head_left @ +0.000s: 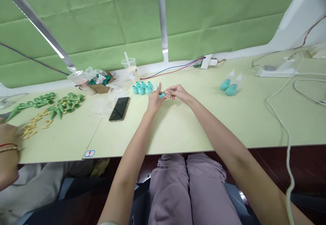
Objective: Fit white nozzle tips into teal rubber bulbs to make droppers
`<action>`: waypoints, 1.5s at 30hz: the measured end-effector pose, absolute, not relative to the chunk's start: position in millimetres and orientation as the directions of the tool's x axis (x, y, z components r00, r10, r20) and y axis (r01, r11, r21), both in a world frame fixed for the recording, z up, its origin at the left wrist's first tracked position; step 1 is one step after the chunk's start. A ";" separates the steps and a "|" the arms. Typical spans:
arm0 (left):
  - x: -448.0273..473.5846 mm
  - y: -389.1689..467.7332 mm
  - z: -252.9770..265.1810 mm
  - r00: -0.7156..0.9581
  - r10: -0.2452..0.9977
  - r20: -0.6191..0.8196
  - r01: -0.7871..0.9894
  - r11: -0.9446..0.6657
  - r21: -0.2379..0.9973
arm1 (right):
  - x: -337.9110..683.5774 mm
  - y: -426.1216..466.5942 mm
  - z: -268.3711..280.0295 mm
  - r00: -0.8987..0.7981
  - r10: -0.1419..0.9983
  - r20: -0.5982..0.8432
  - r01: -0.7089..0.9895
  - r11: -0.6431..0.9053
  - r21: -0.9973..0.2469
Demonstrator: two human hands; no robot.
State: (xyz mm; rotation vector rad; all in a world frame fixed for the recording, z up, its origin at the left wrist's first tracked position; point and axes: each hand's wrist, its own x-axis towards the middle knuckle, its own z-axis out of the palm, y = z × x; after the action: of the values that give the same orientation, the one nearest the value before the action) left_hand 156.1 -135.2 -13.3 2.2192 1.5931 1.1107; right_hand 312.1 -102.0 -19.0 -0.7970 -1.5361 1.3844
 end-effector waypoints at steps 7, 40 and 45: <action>153.8 -132.7 -16.1 0.151 0.882 0.447 0.705 -0.413 0.577 | 314.4 -100.8 -19.8 -0.384 0.905 0.181 -0.050 0.175 -0.983; 123.7 -107.3 -32.5 -0.300 0.834 0.464 0.272 -0.391 0.879 | 328.7 -76.6 -43.0 -0.053 0.973 0.225 -0.117 0.218 -0.969; 117.2 -106.6 -33.9 -0.359 0.794 0.491 0.325 -0.386 0.863 | 338.0 -67.9 -50.1 0.009 0.954 0.299 0.005 0.299 -0.954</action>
State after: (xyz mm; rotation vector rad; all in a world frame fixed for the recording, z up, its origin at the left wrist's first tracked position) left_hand 117.2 -106.6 -33.9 1.5101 1.4737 1.7975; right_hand 338.0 -67.9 -50.1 -0.9897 -1.3331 0.9750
